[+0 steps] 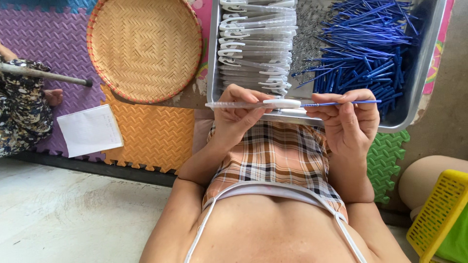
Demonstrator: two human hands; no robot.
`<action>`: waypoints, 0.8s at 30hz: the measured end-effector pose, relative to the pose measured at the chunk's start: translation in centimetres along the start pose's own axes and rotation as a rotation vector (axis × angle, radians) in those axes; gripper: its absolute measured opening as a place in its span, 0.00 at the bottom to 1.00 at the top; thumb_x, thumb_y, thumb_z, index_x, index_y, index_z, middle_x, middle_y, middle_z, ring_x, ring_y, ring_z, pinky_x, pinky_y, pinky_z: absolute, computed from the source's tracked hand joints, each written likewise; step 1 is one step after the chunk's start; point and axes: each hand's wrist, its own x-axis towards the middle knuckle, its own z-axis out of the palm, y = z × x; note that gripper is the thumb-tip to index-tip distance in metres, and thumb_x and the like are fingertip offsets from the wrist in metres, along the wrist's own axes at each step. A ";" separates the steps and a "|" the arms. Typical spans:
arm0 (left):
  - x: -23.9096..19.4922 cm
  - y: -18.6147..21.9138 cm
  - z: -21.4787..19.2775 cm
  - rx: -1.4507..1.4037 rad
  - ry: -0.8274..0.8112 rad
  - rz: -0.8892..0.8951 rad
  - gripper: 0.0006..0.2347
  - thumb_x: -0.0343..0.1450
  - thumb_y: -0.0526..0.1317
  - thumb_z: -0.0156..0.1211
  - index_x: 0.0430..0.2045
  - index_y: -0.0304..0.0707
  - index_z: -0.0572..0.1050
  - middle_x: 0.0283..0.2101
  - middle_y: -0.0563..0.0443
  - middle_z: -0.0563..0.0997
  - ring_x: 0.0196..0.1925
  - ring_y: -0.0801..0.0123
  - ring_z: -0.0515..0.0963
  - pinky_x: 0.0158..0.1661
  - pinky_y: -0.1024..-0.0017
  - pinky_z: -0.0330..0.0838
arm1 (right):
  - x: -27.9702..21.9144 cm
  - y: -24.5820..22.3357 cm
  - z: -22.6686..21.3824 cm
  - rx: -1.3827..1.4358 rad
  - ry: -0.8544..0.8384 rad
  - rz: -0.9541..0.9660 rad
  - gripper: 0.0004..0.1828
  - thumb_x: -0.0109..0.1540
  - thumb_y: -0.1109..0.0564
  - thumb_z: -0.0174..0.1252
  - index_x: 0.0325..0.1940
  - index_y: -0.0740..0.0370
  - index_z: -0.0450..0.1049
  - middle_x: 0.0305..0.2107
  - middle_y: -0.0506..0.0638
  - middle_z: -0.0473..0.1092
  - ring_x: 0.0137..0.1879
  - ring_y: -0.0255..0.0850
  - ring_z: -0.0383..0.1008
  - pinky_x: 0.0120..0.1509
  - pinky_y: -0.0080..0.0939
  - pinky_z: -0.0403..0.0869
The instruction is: The person assembles pens by inserting blue ink cartridges into clear plastic pen bodies. They pick up a pen body and a cartridge from a metal tray, insert the cartridge, and place the finished pen into a woven basket.
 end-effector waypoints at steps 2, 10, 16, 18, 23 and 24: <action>0.0 -0.3 -0.2 0.050 -0.043 0.018 0.08 0.75 0.28 0.64 0.42 0.37 0.71 0.49 0.31 0.83 0.50 0.56 0.88 0.52 0.67 0.86 | 0.7 0.4 -0.3 0.006 -0.045 -0.046 0.05 0.78 0.58 0.41 0.56 0.61 0.58 0.55 0.81 0.71 0.55 0.64 0.81 0.61 0.57 0.85; 0.2 -0.7 1.7 0.160 -0.083 0.067 0.08 0.74 0.26 0.66 0.38 0.31 0.71 0.50 0.33 0.83 0.58 0.51 0.84 0.53 0.67 0.83 | 2.3 0.0 -1.2 -0.017 -0.214 -0.021 0.06 0.76 0.58 0.39 0.56 0.63 0.54 0.55 0.85 0.69 0.60 0.66 0.79 0.62 0.60 0.83; 1.4 -2.2 -2.4 0.504 -0.328 0.281 0.19 0.76 0.28 0.63 0.62 0.44 0.71 0.69 0.40 0.72 0.74 0.51 0.69 0.72 0.47 0.65 | 1.6 -0.4 -1.2 0.081 -0.199 -0.007 0.06 0.74 0.64 0.40 0.53 0.71 0.57 0.48 0.88 0.71 0.54 0.70 0.81 0.59 0.64 0.82; 2.6 0.4 -5.8 0.713 -0.276 0.146 0.20 0.78 0.24 0.56 0.66 0.42 0.69 0.68 0.38 0.73 0.59 0.53 0.83 0.57 0.60 0.82 | 1.2 -1.7 -1.9 -0.129 -0.183 -0.077 0.05 0.74 0.63 0.44 0.51 0.70 0.60 0.47 0.81 0.74 0.56 0.64 0.82 0.62 0.58 0.83; 0.9 3.9 -3.6 0.555 -0.545 -0.109 0.12 0.79 0.36 0.59 0.57 0.35 0.77 0.55 0.35 0.84 0.52 0.53 0.86 0.50 0.61 0.84 | 0.7 -4.0 4.0 -0.595 -0.300 -0.151 0.05 0.70 0.69 0.50 0.46 0.71 0.71 0.43 0.71 0.80 0.52 0.55 0.85 0.57 0.52 0.82; 0.8 4.0 -3.2 0.574 -0.623 -0.151 0.14 0.77 0.34 0.64 0.57 0.32 0.78 0.51 0.34 0.86 0.48 0.53 0.88 0.47 0.62 0.85 | 1.0 -3.8 4.8 -0.613 -0.371 -0.187 0.08 0.68 0.72 0.51 0.47 0.71 0.75 0.43 0.68 0.81 0.52 0.55 0.85 0.56 0.53 0.83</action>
